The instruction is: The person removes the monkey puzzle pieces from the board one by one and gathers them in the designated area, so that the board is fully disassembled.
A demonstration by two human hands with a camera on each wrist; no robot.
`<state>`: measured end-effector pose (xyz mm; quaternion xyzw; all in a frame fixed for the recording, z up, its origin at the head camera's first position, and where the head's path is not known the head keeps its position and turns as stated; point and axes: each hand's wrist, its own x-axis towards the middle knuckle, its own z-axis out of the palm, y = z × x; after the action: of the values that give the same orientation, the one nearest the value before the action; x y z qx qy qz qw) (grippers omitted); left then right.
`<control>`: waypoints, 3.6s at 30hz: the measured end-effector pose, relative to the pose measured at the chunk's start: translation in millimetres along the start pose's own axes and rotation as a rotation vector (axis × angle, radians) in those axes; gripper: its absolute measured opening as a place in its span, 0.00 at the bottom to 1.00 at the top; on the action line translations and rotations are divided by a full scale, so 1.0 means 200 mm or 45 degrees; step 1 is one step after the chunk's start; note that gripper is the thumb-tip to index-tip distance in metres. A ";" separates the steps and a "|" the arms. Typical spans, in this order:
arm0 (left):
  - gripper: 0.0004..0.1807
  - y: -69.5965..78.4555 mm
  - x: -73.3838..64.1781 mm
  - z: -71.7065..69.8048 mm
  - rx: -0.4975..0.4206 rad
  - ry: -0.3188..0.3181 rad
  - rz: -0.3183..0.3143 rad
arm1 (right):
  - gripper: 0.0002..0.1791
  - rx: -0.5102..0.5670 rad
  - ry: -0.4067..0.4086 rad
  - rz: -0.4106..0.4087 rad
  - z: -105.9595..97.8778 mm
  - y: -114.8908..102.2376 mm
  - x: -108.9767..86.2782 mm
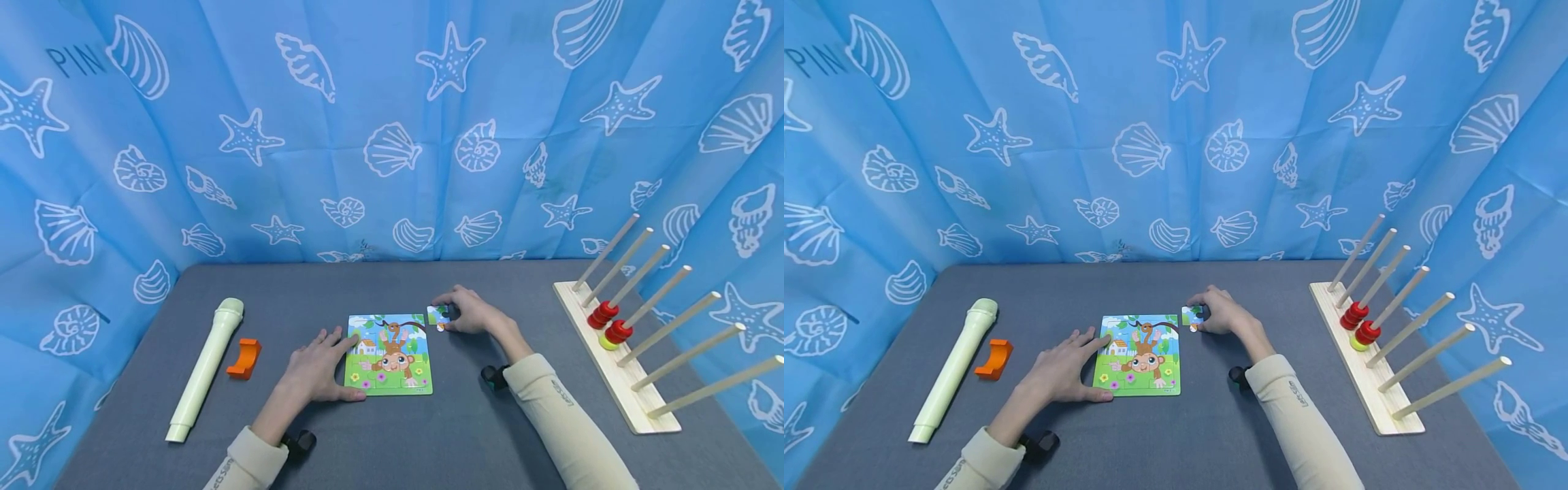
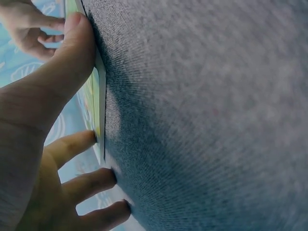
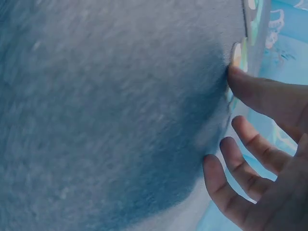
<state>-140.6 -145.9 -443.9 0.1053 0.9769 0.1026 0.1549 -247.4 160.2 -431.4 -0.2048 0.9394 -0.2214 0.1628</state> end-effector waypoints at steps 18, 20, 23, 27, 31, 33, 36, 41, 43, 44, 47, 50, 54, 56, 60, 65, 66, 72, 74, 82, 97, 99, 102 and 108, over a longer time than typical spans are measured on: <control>0.63 0.01 0.01 0.00 0.012 -0.011 -0.021 | 0.22 0.134 0.103 -0.170 0.08 -0.28 0.00; 0.63 0.01 0.01 -0.01 0.007 -0.015 -0.017 | 0.22 0.134 0.083 -0.196 0.10 -0.30 0.00; 0.63 0.01 0.01 -0.01 -0.002 -0.019 -0.008 | 0.21 0.142 0.050 -0.225 0.12 -0.33 0.01; 0.63 0.01 0.01 0.00 -0.009 -0.019 0.001 | 0.21 0.150 0.003 -0.215 0.15 -0.38 0.02; 0.63 0.00 0.01 0.00 -0.012 -0.015 0.013 | 0.22 0.142 -0.042 -0.176 0.18 -0.43 0.03; 0.63 0.00 0.01 0.00 -0.015 -0.012 0.018 | 0.23 0.121 -0.074 -0.167 0.19 -0.45 0.04; 0.63 0.00 0.01 0.00 -0.018 -0.012 0.022 | 0.25 0.084 -0.116 -0.165 0.21 -0.47 0.05; 0.63 0.00 0.01 0.00 -0.026 -0.021 0.017 | 0.24 0.014 -0.137 -0.150 0.24 -0.48 0.07; 0.63 0.00 0.01 0.00 -0.028 -0.021 0.014 | 0.24 -0.017 -0.135 -0.127 0.25 -0.49 0.08; 0.63 0.00 0.01 0.00 -0.028 -0.021 0.013 | 0.24 -0.031 -0.134 -0.116 0.26 -0.49 0.08; 0.63 0.00 0.01 0.00 -0.025 -0.017 0.009 | 0.25 -0.046 -0.130 -0.093 0.27 -0.49 0.08; 0.63 0.00 0.01 -0.01 -0.024 -0.019 0.003 | 0.25 -0.032 -0.123 -0.094 0.27 -0.49 0.08; 0.63 0.01 0.01 0.00 -0.025 -0.026 0.004 | 0.25 0.013 -0.111 -0.088 0.26 -0.49 0.08; 0.63 0.01 0.01 -0.01 -0.021 -0.028 0.006 | 0.25 0.030 -0.107 -0.084 0.26 -0.49 0.08; 0.62 0.01 0.01 -0.01 -0.009 -0.034 0.008 | 0.25 0.046 -0.104 -0.083 0.25 -0.49 0.07; 0.62 0.01 0.01 -0.01 -0.009 -0.041 0.009 | 0.24 0.057 -0.103 -0.071 0.25 -0.49 0.07; 0.62 0.01 0.01 -0.01 -0.010 -0.041 0.009 | 0.24 0.058 -0.103 -0.068 0.25 -0.49 0.07; 0.63 0.02 0.01 -0.01 -0.005 -0.041 0.007 | 0.20 0.063 -0.074 -0.075 0.26 -0.48 0.07; 0.63 0.01 0.01 -0.01 -0.007 -0.041 0.008 | 0.19 0.065 -0.062 -0.070 0.26 -0.48 0.07; 0.63 0.01 0.01 -0.01 -0.019 -0.043 0.016 | 0.19 0.046 -0.049 -0.044 0.27 -0.49 0.08; 0.62 0.01 0.00 -0.01 -0.021 -0.034 0.024 | 0.29 0.017 -0.044 -0.024 0.27 -0.50 0.07; 0.62 0.01 0.01 -0.01 -0.023 -0.032 0.024 | 0.27 -0.008 -0.028 -0.019 0.27 -0.50 0.06; 0.62 0.01 0.01 -0.01 -0.023 -0.031 0.026 | 0.26 -0.064 0.003 -0.015 0.28 -0.51 0.06; 0.62 0.00 0.01 -0.01 -0.022 -0.029 0.029 | 0.26 -0.144 0.070 -0.022 0.28 -0.52 0.06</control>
<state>-142.5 -145.0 -443.1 0.1160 0.9729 0.1117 0.1659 -203.1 50.8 -430.7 -0.2158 0.9527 -0.1748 0.1232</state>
